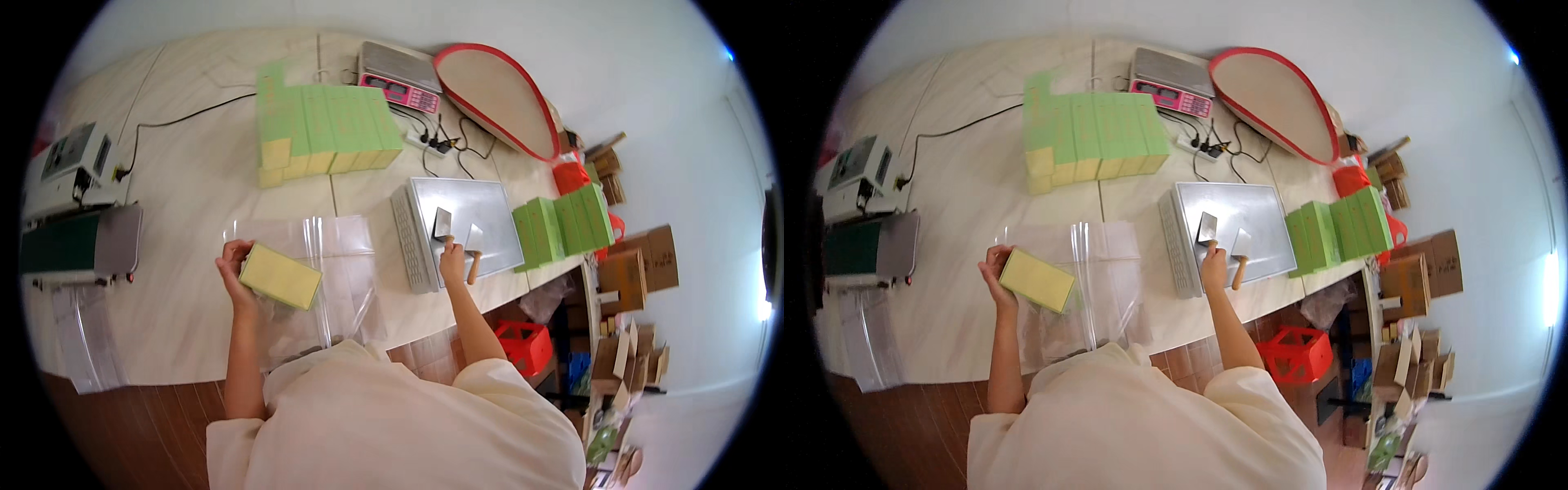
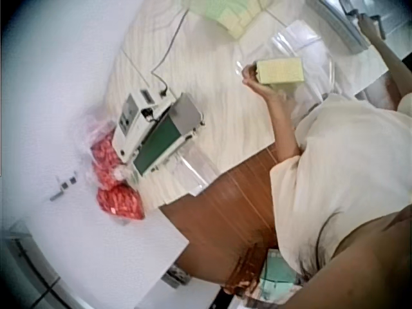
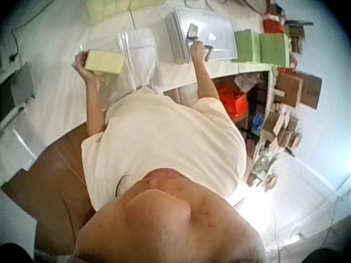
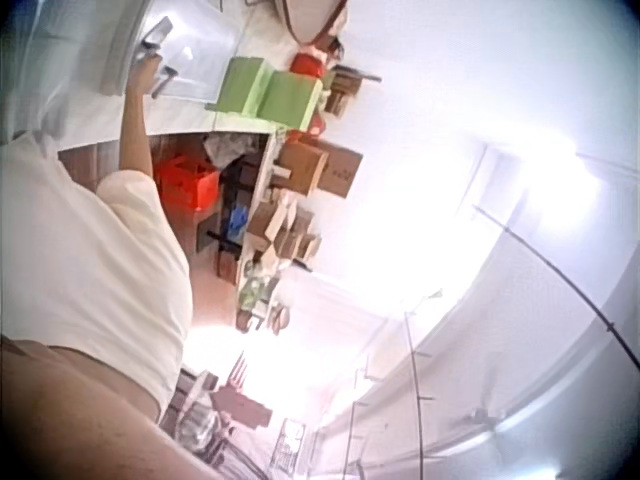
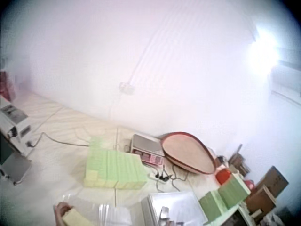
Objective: The person wraps a green rectangular box in a clear plastic sheet by folding the plastic over the box and then using a flat metal spatula to smooth and press the edges.
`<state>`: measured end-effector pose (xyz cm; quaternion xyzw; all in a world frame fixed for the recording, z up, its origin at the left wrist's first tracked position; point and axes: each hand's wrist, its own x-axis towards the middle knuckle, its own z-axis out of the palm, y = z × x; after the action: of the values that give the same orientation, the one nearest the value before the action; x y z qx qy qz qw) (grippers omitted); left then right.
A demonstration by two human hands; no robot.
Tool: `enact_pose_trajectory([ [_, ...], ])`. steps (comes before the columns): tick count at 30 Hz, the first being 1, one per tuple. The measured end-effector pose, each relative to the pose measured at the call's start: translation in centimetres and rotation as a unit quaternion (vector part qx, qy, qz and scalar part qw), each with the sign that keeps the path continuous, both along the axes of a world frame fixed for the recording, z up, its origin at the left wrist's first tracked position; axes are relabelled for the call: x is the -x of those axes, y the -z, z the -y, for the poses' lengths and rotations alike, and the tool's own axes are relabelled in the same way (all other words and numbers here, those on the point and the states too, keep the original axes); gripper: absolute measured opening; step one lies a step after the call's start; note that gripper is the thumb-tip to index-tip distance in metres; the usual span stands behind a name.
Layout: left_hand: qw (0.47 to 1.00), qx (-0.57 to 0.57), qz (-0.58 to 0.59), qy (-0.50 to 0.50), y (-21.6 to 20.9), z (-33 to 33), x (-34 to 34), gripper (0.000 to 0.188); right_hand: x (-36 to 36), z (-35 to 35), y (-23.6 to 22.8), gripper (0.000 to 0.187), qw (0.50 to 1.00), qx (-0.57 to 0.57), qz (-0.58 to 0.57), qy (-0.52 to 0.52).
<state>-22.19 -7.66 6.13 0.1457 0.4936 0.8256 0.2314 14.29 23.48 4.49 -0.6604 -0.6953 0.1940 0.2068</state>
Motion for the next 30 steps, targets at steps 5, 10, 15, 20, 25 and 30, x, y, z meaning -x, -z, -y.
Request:
enact_pose_trajectory([
  [5,0.999,-0.006,-0.042,0.022,-0.2,1.0,0.6,0.077,2.4,2.3,-3.5,0.042,0.991,-0.004,0.125,0.037],
  [10,1.0,0.014,-0.002,0.012,-0.4,1.0,-0.5,0.072,7.1,8.1,-8.0,0.038,0.975,-0.161,0.019,-0.151],
  [15,0.988,0.028,0.149,-0.043,7.6,3.1,-2.5,0.066,19.3,18.9,-13.0,0.055,0.857,-0.13,-0.16,-0.472],
  [20,0.962,0.269,0.04,0.011,11.9,8.0,-5.4,0.065,25.0,24.6,-14.7,0.076,0.813,-0.083,-0.014,-0.577],
  [25,0.874,0.217,0.357,0.246,12.7,11.6,-6.7,0.066,24.8,26.5,-15.8,0.078,0.801,-0.101,-0.022,-0.59],
  [30,0.973,0.164,-0.059,0.149,0.7,9.0,-6.7,0.062,21.0,27.8,-17.7,0.086,0.769,-0.127,-0.178,-0.6],
])
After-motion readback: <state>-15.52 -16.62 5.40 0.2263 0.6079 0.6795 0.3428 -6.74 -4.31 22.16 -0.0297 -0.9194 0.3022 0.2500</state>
